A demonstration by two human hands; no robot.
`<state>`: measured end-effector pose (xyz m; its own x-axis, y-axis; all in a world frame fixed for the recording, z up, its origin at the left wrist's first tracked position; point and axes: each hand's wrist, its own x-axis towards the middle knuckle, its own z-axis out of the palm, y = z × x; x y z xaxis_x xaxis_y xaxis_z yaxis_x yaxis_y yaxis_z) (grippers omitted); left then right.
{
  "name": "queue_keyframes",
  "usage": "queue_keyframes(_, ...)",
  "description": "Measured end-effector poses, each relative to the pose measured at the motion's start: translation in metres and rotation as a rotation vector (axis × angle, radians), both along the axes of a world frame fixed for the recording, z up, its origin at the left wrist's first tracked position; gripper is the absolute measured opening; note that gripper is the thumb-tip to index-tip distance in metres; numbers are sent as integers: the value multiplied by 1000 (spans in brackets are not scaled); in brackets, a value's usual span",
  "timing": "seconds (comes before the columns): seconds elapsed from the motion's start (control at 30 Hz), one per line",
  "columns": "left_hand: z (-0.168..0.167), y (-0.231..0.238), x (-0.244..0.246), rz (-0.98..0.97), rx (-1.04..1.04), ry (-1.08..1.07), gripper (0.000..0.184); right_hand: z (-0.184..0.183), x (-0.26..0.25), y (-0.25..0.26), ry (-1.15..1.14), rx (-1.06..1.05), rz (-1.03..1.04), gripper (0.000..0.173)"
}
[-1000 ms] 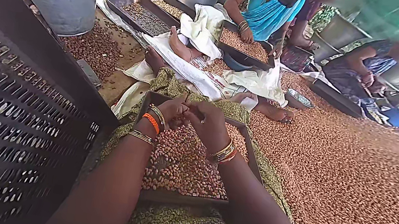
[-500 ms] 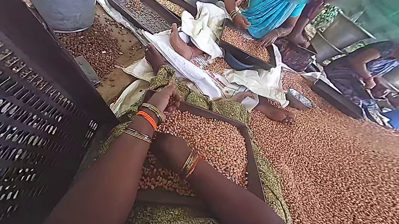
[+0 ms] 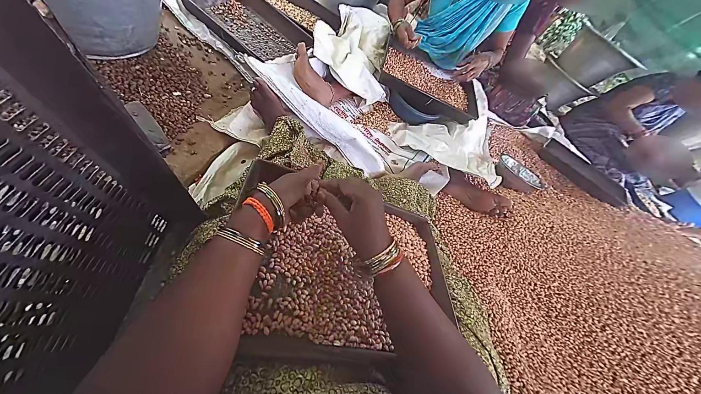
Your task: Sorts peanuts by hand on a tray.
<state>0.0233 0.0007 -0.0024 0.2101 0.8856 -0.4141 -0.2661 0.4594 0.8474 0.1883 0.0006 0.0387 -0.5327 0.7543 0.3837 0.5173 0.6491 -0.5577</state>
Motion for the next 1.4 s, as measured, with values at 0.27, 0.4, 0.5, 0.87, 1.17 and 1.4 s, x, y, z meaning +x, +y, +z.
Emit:
queue_keyframes(0.27,11,-3,-1,111,-37,14,50,-20,34,37,-714,-365,-30,24)
queue_keyframes(0.4,6,-2,1,58,-20,135,50,-34,37,42,-637,-381,-71,22)
queue_keyframes(0.5,10,-2,0,79,-38,173,49,-22,43,44,-570,-421,-87,22)
queue_keyframes(0.87,-5,-1,-9,359,115,58,53,-8,4,3,-427,-528,687,31)
queue_keyframes(1.17,-8,0,-11,365,91,62,55,-67,-41,-80,-434,-159,828,34)
queue_keyframes(1.4,-4,-6,-10,289,68,126,56,-45,14,-72,-504,-323,1062,12)
